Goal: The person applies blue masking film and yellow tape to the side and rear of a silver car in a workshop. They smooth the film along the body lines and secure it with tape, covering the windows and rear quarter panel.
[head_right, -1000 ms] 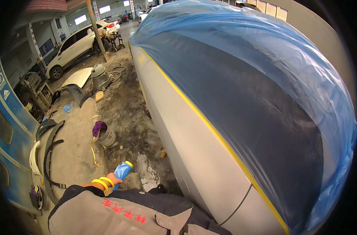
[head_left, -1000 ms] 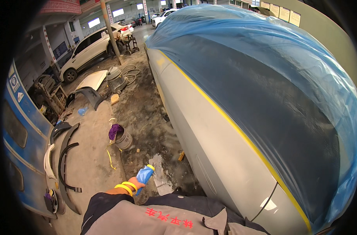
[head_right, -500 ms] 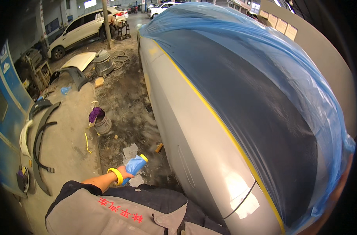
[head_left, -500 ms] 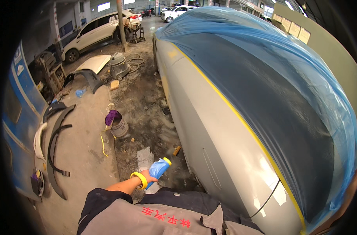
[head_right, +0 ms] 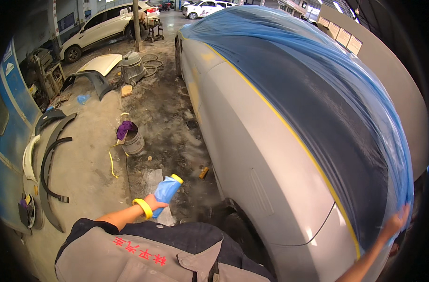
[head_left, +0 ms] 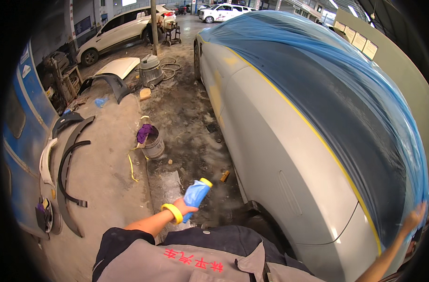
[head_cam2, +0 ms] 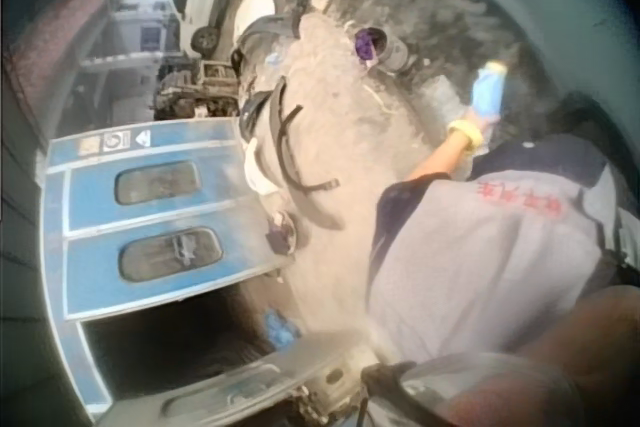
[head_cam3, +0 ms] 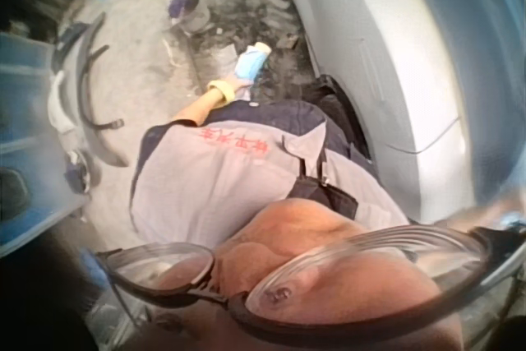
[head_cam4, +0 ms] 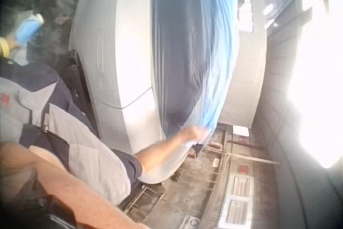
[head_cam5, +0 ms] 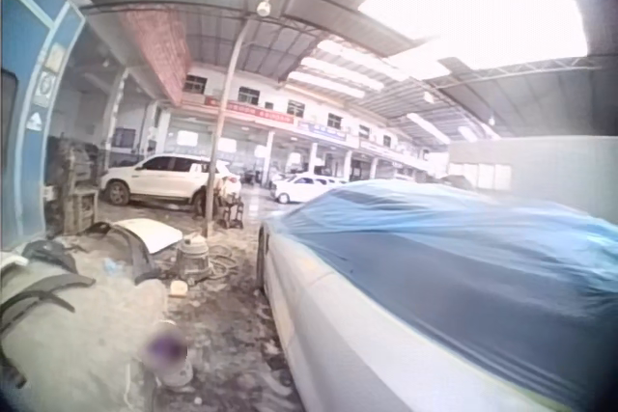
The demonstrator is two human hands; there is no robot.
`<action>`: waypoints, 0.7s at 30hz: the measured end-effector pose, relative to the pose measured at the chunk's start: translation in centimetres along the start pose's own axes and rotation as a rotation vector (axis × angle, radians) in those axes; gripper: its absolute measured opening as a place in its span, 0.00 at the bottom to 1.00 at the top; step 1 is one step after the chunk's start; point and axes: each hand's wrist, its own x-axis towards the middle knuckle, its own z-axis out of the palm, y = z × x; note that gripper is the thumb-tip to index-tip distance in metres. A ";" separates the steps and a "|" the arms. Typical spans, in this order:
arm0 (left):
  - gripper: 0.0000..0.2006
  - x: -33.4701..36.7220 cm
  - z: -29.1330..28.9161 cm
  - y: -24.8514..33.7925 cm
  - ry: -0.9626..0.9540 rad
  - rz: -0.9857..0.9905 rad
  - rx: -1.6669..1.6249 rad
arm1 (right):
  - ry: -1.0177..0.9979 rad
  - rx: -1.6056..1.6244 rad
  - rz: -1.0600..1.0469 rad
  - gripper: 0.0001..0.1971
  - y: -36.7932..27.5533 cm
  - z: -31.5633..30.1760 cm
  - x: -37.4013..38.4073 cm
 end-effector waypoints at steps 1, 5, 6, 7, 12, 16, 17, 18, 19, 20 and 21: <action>0.37 -0.3 -0.6 0.8 -0.009 0.095 -0.040 | -0.109 0.167 -0.021 0.18 -8.3 -1.2 -0.7; 0.34 -1.1 -1.3 5.8 -0.141 0.489 -0.294 | -0.902 1.204 0.060 0.23 -41.5 -10.3 -7.7; 0.32 -1.4 -1.1 7.3 -0.155 0.546 -0.307 | -1.201 1.196 0.181 0.35 -47.9 -12.8 -9.3; 0.31 -1.8 -1.4 8.3 -0.173 0.697 -0.242 | -1.440 1.221 0.215 0.45 -52.1 -15.4 -10.3; 0.38 -5.1 -2.9 9.8 -0.279 0.883 -0.067 | -1.472 1.695 0.525 0.46 -62.1 -22.7 -13.9; 0.37 -6.2 -5.9 7.7 -0.422 0.907 0.047 | -1.485 1.770 0.574 0.42 -62.8 -24.3 -14.0; 0.37 -6.2 -6.5 7.4 -0.410 0.962 0.066 | -1.433 1.646 0.452 0.36 -63.2 -24.5 -13.8; 0.38 -6.3 -7.0 7.1 -0.396 1.011 0.107 | -1.371 1.688 0.345 0.33 -63.4 -24.8 -13.5; 0.38 -6.4 -7.4 7.0 -0.374 1.044 0.165 | -1.373 1.667 0.262 0.30 -63.6 -24.9 -13.1; 0.38 -6.3 -7.9 7.0 -0.405 1.050 0.155 | -1.329 1.661 0.173 0.27 -63.7 -25.1 -12.6; 0.37 -6.3 -8.2 7.0 -0.432 1.040 0.162 | -1.252 1.640 0.150 0.22 -64.0 -25.6 -12.3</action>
